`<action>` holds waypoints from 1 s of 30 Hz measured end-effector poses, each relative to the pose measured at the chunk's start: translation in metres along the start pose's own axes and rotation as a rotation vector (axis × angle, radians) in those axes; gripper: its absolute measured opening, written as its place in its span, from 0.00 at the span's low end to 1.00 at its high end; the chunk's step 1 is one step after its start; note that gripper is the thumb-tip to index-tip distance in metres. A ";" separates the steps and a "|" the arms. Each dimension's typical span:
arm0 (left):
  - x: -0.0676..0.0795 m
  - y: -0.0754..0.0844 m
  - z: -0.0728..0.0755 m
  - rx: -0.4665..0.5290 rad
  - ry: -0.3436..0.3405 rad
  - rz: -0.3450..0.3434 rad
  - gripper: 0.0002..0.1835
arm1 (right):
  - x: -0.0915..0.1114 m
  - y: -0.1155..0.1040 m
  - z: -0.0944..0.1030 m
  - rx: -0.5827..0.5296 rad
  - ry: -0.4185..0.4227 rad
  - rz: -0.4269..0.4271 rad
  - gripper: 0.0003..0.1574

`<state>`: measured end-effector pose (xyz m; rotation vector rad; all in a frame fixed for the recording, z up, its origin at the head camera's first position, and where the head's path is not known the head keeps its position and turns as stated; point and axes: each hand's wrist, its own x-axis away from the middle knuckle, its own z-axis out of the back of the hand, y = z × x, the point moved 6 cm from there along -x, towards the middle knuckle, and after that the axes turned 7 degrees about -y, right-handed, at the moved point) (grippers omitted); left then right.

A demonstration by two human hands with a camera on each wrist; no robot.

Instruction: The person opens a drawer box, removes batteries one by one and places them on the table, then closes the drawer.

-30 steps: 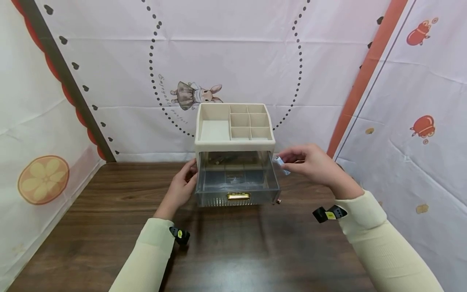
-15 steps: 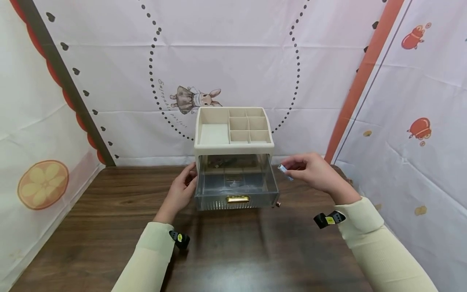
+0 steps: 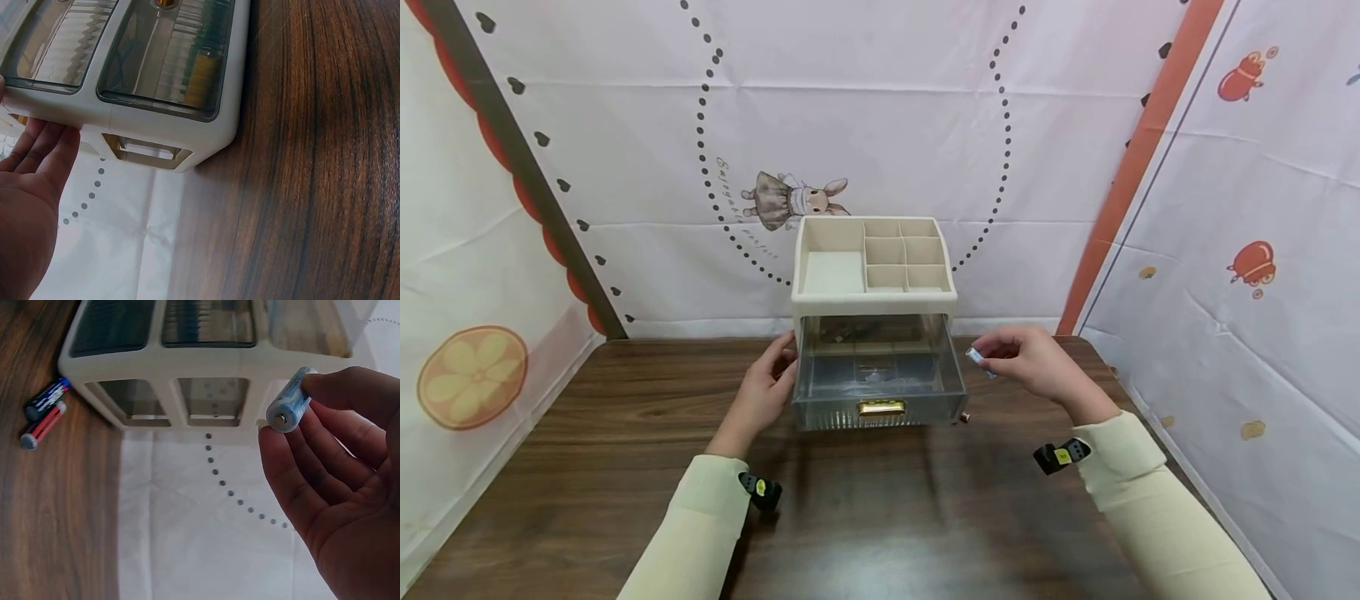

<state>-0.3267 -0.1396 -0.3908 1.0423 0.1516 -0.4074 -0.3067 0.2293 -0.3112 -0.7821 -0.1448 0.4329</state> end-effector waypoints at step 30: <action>-0.002 0.000 0.000 -0.019 0.005 -0.015 0.25 | -0.010 0.057 -0.031 0.026 0.023 -0.155 0.10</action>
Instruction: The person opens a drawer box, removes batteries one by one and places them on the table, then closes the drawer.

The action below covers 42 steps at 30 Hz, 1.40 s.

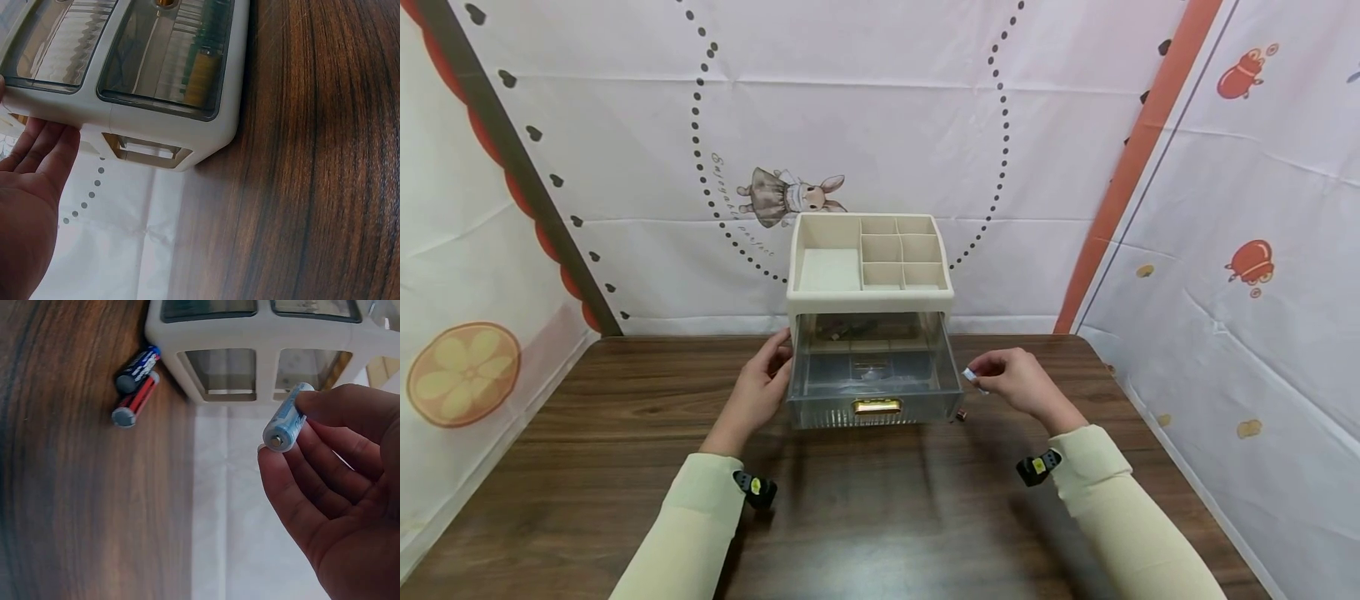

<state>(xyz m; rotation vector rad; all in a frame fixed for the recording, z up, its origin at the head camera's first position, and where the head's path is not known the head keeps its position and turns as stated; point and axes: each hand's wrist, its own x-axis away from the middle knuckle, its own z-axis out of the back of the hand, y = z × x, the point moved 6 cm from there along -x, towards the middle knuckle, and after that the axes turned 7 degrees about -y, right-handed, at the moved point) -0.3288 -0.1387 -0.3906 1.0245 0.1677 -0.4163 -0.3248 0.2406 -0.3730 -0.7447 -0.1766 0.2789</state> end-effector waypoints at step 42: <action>0.009 0.039 0.006 -0.013 -0.019 0.039 0.25 | -0.022 0.041 -0.036 0.101 0.012 -0.016 0.04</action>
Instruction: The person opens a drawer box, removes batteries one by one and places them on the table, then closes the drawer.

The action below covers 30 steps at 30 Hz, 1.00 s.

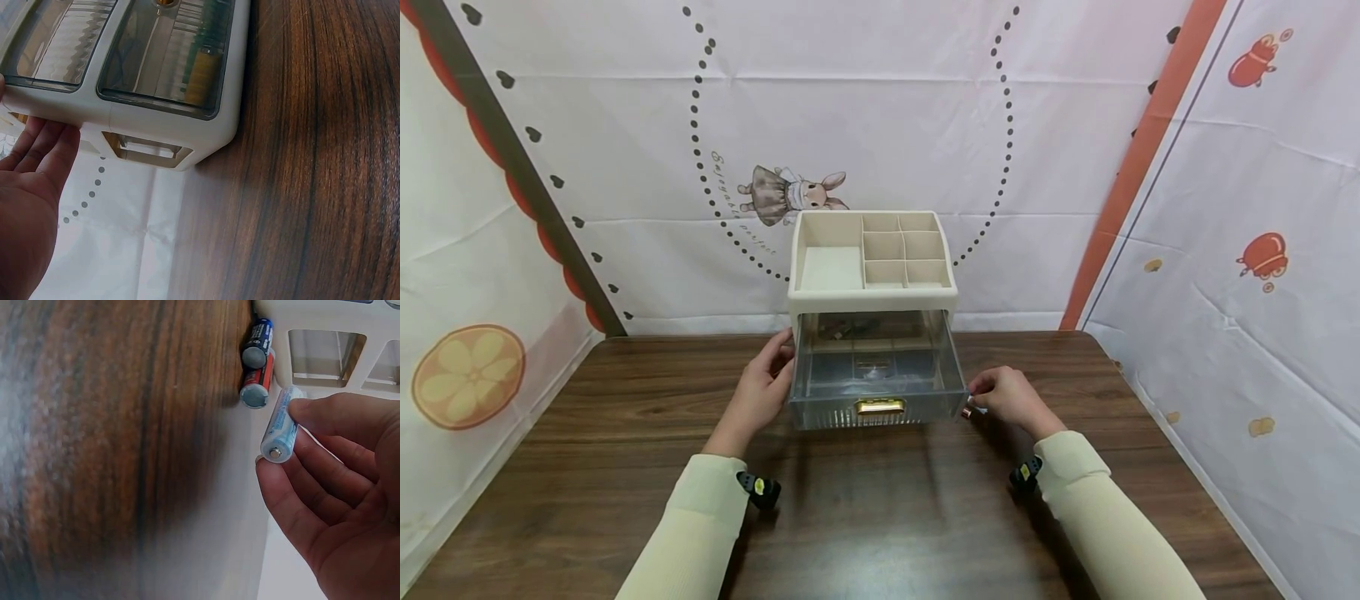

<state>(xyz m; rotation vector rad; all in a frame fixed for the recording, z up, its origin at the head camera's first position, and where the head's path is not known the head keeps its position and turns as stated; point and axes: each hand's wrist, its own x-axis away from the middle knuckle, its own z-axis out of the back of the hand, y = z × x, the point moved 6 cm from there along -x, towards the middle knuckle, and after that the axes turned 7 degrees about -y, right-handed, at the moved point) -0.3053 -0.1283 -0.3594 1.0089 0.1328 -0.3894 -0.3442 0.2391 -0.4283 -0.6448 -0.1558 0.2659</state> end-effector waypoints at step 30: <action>-0.003 -0.010 -0.002 0.011 -0.004 -0.008 0.26 | 0.001 0.000 -0.006 0.064 -0.040 -0.006 0.04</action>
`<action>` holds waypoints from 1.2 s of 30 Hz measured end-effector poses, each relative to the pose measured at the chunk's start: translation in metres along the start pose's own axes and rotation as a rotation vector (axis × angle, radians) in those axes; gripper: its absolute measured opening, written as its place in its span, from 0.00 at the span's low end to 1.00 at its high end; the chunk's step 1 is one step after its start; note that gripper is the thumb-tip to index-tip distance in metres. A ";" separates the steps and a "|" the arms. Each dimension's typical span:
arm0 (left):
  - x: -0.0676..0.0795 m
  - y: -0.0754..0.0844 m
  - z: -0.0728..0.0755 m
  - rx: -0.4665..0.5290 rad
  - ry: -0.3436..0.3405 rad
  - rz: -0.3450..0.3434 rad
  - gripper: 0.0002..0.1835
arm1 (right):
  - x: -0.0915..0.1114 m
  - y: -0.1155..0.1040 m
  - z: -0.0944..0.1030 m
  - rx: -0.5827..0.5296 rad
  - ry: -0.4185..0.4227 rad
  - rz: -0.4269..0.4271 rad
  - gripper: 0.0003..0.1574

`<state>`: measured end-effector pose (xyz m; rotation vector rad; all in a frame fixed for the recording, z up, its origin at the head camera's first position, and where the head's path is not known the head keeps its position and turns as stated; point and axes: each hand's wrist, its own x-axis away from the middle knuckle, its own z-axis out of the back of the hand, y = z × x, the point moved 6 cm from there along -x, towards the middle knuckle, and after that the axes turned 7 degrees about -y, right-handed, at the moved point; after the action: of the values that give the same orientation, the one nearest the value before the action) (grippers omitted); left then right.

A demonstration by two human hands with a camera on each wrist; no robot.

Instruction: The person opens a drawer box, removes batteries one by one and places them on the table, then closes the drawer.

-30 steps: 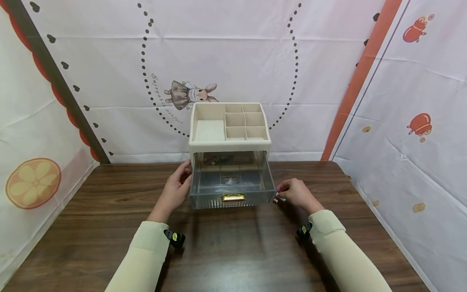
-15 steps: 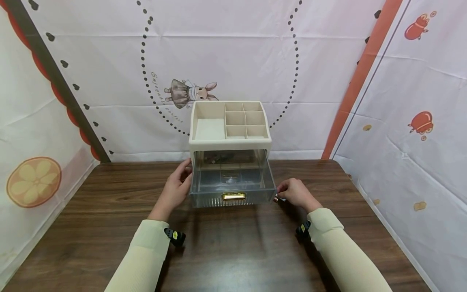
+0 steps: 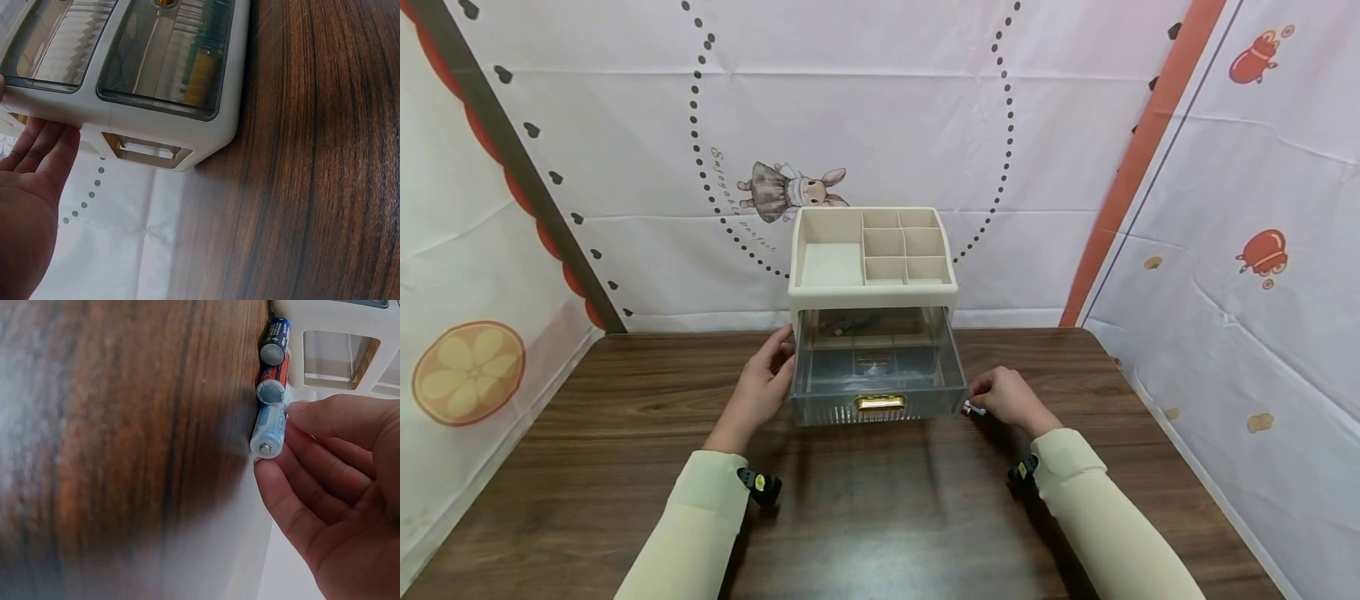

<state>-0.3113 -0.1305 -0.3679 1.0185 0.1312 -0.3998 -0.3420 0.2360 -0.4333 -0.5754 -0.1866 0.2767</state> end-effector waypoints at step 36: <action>0.003 0.010 0.002 0.002 -0.007 -0.004 0.25 | 0.065 -0.066 0.029 -0.018 0.132 0.146 0.05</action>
<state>-0.3044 -0.1284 -0.3595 1.0191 0.1271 -0.4073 -0.2746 0.2183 -0.3662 -0.6244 -0.0197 0.3779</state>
